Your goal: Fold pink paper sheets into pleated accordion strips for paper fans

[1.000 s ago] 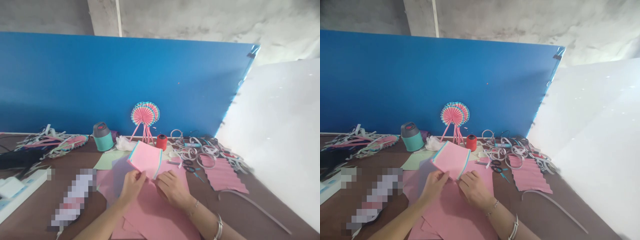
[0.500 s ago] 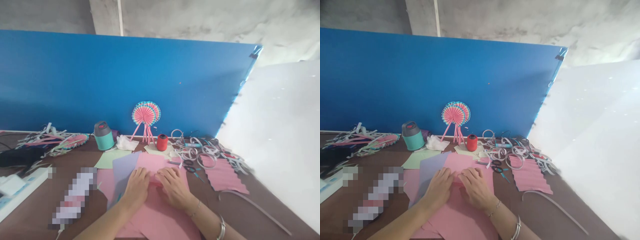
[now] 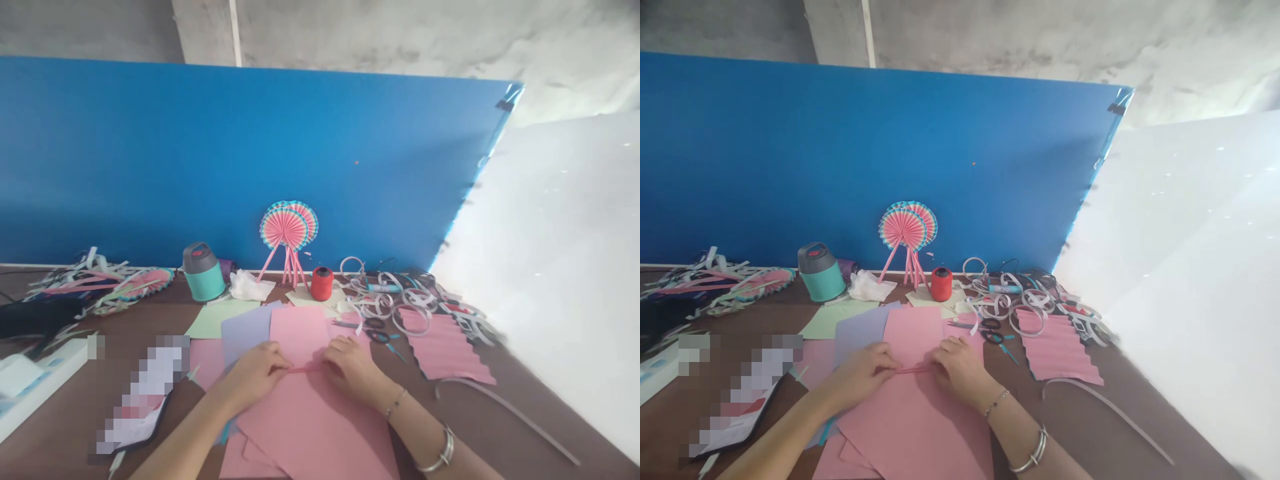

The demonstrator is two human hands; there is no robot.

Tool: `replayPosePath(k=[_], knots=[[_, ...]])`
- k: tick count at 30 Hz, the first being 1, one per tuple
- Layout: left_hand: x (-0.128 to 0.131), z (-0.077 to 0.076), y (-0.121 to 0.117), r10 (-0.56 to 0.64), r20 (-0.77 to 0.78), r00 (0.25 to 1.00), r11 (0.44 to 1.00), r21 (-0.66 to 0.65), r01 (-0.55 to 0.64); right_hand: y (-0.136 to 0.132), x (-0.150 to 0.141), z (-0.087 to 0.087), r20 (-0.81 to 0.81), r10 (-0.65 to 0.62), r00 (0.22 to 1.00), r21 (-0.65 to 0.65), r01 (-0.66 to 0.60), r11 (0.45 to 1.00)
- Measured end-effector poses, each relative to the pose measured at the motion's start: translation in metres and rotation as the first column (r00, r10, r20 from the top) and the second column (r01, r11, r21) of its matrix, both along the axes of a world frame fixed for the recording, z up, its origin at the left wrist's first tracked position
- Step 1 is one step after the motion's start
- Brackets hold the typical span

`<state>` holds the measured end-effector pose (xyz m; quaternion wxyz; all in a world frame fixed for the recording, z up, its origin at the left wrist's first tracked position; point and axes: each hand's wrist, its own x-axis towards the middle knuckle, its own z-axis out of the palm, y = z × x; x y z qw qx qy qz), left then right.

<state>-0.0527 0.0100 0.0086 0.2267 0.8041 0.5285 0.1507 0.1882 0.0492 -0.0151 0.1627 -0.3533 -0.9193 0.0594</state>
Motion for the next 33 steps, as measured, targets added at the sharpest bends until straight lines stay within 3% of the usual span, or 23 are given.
replayPosePath(k=[5, 12, 17, 22, 28, 33], knots=[[-0.010, -0.004, 0.004, 0.007, 0.065, 0.998, 0.998, -0.059, -0.003, 0.001, 0.004, -0.001, -0.007, -0.023, 1.000, -0.051, 0.022, 0.998], [-0.014, 0.000, 0.006, 0.079, 0.083, 0.993, 0.994, -0.076, -0.073, 0.002, 0.006, 0.000, -0.209, 0.019, 0.978, -0.162, -0.054, 0.985], [-0.013, -0.002, 0.007, 0.079, 0.063, 0.995, 0.995, -0.061, -0.076, -0.004, 0.008, 0.012, -0.187, 0.056, 0.981, -0.174, -0.089, 0.981], [-0.014, -0.001, 0.007, 0.086, 0.062, 0.994, 0.994, -0.073, -0.081, -0.001, 0.007, 0.006, -0.226, 0.052, 0.973, -0.190, -0.096, 0.977], [-0.016, -0.001, 0.006, 0.082, 0.078, 0.994, 0.992, -0.104, -0.073, 0.000, 0.005, 0.004, -0.237, -0.139, 0.961, -0.441, 0.022, 0.897], [-0.019, -0.006, 0.007, 0.068, 0.082, 0.994, 0.991, -0.118, -0.058, 0.000, 0.007, 0.008, -0.275, -0.134, 0.952, -0.522, -0.031, 0.852]])
